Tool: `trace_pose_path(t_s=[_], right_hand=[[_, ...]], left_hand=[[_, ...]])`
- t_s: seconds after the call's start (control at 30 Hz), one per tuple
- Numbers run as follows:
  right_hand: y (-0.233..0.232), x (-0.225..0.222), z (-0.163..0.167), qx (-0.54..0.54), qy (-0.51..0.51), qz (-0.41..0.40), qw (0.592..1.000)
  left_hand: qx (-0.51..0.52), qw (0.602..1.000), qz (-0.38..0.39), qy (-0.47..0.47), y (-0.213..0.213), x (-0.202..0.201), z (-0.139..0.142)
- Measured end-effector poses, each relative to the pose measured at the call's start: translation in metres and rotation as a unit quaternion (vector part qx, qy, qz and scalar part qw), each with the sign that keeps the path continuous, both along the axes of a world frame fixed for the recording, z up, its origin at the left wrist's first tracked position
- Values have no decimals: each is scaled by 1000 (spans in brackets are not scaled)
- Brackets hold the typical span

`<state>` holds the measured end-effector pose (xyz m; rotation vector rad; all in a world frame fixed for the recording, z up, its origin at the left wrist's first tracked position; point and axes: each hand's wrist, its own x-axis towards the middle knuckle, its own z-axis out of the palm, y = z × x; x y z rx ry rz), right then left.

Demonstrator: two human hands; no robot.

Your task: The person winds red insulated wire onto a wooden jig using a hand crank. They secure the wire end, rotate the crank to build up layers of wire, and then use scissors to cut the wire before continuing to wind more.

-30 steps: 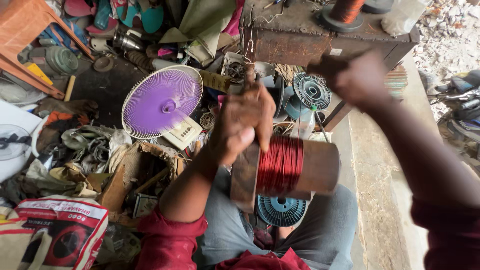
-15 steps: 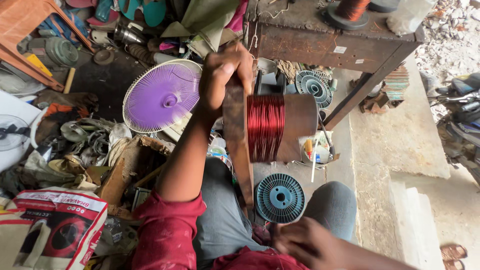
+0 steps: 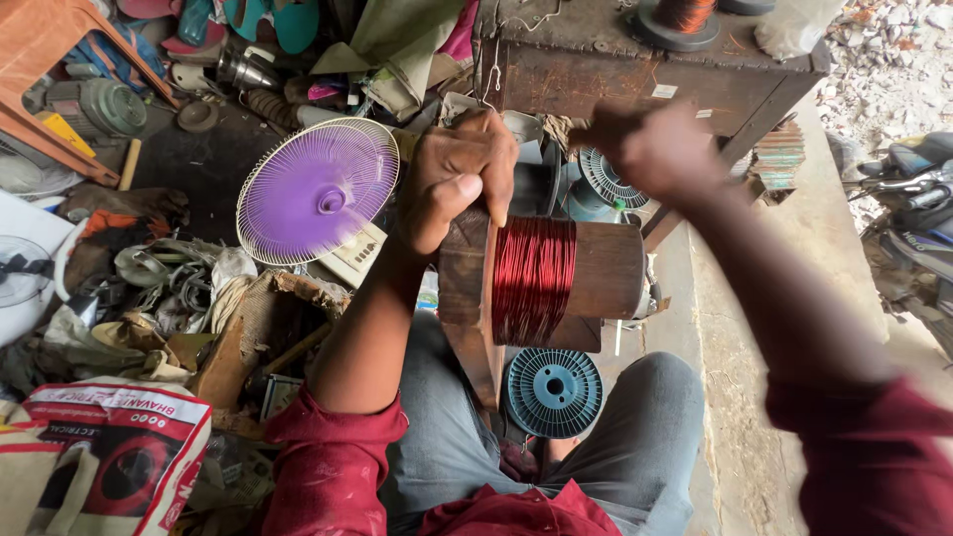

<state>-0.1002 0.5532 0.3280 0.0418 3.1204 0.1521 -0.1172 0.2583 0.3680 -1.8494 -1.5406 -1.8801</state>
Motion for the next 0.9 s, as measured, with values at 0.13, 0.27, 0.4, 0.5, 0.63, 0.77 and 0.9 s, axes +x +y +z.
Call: trace_pose_path(t_s=[0.13, 0.27, 0.4, 0.5, 0.63, 0.77, 0.9], right_hand=[[-15, 17, -169, -123, -28, -32, 992], [-70, 131, -267, -245, -108, 194, 944], [-103, 227, -197, -482, -103, 326, 807], [-88, 248, -91, -501, -103, 331, 793], [-93, 238, 16, -334, 35, 466, 819], [-66, 173, 79, 98, 264, 497, 821], [0, 76, 59, 144, 206, 265, 931]], left_hand=[[11, 1000, -11, -19, -12, -3, 0], [53, 998, -29, -34, -18, -26, -5], [84, 992, -44, -80, -16, -42, -11], [78, 993, -17, -91, -12, -39, -12], [42, 996, -4, -75, -6, -26, -7], [3, 999, 32, -40, -3, -12, 0], [-6, 1000, -7, -7, -3, 8, 4]])
